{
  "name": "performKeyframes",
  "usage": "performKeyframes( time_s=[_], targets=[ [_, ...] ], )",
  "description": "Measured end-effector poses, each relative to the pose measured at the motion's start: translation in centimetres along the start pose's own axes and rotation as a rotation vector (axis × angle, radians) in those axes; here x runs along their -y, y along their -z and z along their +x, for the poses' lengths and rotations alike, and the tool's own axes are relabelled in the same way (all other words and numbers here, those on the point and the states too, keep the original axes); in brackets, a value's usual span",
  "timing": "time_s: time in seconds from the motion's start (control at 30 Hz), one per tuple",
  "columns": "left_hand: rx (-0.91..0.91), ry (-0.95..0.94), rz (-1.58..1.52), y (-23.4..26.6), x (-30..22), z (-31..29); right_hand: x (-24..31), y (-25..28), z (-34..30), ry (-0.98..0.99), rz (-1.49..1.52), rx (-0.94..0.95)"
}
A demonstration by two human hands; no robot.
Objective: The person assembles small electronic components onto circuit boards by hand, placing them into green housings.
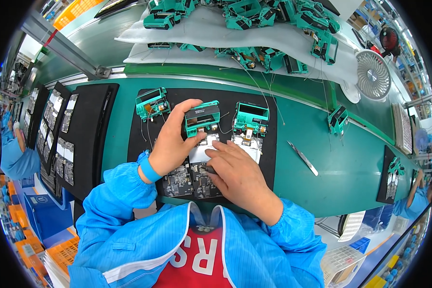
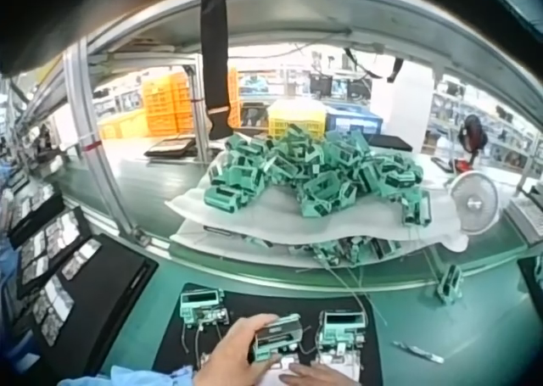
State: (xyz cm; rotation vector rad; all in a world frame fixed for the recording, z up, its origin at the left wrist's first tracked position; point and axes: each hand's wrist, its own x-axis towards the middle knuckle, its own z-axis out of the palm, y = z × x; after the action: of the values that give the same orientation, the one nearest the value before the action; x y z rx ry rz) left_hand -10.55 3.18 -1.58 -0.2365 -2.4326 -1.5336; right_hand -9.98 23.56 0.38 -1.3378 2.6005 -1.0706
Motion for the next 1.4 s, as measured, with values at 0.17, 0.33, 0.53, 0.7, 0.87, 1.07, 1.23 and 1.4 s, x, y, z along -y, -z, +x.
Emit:
performKeyframes(
  time_s=[0.17, 0.33, 0.53, 0.7, 0.87, 1.07, 1.23, 1.4],
  targets=[
    [0.085, 0.065, 0.012, 0.1, -0.2, -0.1, -0.1, 0.0, 0.1, -0.004, -0.001, 0.007],
    [0.074, -0.067, 0.098, -0.1, 0.0, -0.1, -0.1, 0.0, 0.3, 0.006, -0.010, 0.018],
    [0.091, -0.112, 0.051, 0.2, 0.0, -0.1, -1.0, 1.4, 1.5, -0.087, 0.040, -0.093],
    [0.170, -0.059, 0.058, 0.9, 0.3, 0.0, -1.3, 1.4, 3.7, 0.050, -0.123, -0.061],
    [0.145, -0.083, 0.006, 0.7, 0.4, 0.1, -1.9, 0.2, 4.1, 0.196, -0.390, -0.012],
    [0.164, -0.047, -0.016, 1.0, 0.4, 0.1, -0.9, 0.0, 4.7, 0.180, -0.466, 0.026],
    [0.206, 0.005, 0.047, 1.1, 0.1, 0.2, -0.3, 0.1, 5.0, 0.159, -0.494, 0.039],
    [0.254, 0.073, 0.061, 1.8, -0.6, 0.3, -0.9, -0.1, 5.0, 0.154, -0.495, 0.027]
  ],
)
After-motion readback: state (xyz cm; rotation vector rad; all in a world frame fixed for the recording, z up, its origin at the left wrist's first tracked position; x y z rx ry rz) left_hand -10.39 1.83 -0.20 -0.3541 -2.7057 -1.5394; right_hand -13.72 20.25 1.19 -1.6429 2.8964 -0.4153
